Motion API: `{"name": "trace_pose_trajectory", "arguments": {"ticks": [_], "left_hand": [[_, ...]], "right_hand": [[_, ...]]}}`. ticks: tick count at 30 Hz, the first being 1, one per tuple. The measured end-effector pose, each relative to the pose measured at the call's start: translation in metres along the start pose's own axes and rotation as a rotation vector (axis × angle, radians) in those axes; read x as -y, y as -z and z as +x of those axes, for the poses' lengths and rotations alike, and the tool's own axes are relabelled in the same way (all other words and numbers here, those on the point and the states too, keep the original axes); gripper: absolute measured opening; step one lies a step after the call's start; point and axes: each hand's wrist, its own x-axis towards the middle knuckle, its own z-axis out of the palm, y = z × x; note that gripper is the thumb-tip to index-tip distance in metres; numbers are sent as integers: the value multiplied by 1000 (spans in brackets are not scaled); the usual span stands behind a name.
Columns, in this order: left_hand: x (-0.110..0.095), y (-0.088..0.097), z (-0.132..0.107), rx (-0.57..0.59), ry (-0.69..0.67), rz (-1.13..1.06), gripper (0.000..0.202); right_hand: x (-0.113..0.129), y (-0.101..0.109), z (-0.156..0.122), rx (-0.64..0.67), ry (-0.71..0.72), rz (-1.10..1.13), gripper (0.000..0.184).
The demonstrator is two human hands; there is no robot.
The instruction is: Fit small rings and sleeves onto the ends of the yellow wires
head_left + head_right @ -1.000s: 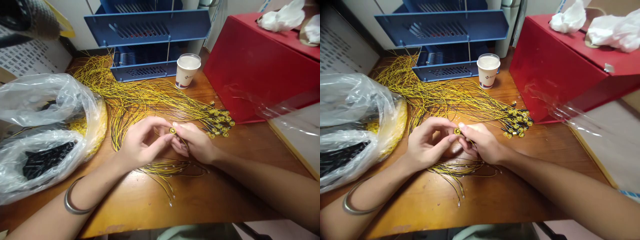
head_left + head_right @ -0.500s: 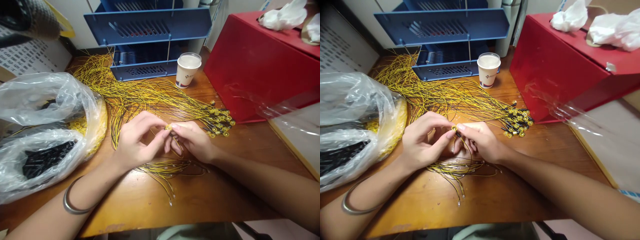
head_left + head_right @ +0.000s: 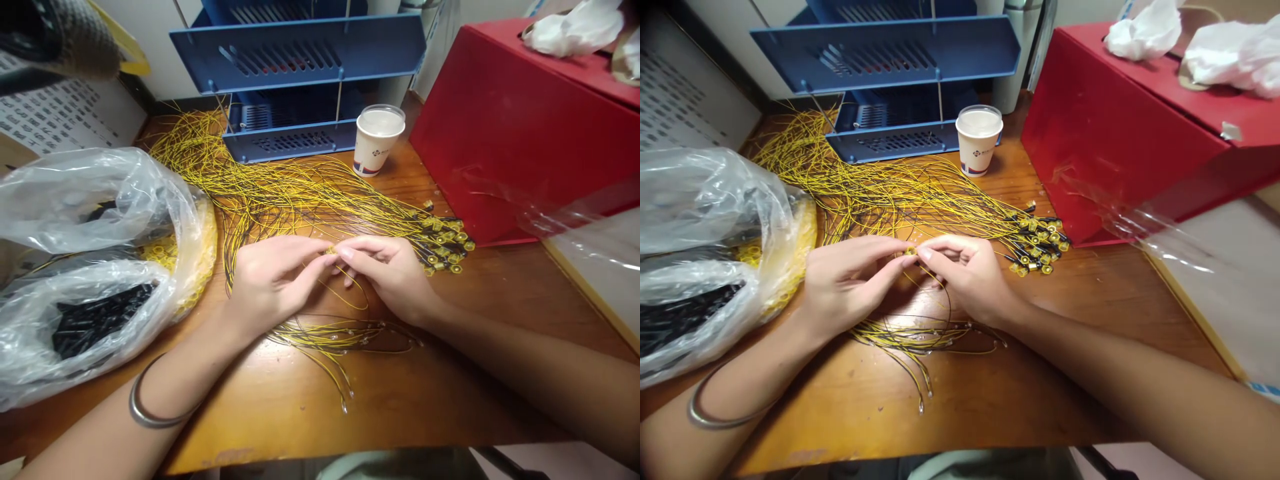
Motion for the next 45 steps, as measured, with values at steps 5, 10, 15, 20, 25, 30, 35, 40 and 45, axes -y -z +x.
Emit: {"name": "trace_pose_trajectory", "arguments": {"ticks": [5, 10, 15, 20, 25, 30, 35, 40, 45], "left_hand": [[1, 2, -1, 0, -81, 55, 9], [2, 3, 0, 17, -136, 82, 11], [1, 4, 1, 20, -150, 113, 10], [1, 6, 0, 27, -174, 116, 10], [2, 7, -1, 45, -193, 111, 13], [2, 7, -1, 55, -200, 105, 13], [2, 7, -1, 58, -193, 114, 14], [2, 7, 0, 52, -206, 136, 13], [0, 8, 1, 46, -217, 120, 13]], "right_hand": [[-4, 5, 1, 70, 0, -25, 16], [-8, 10, 4, 161, 4, 42, 20], [-3, 8, 4, 144, -16, 6, 18], [-1, 7, 4, 157, -5, -15, 19], [-2, 8, 5, 154, -34, -46, 26], [-2, 10, 6, 148, -45, -67, 20], [-7, 10, 5, 169, -45, 27, 20], [-6, 10, 6, 175, -54, 19, 21], [-4, 10, 7, 168, -35, 5, 21]]}}
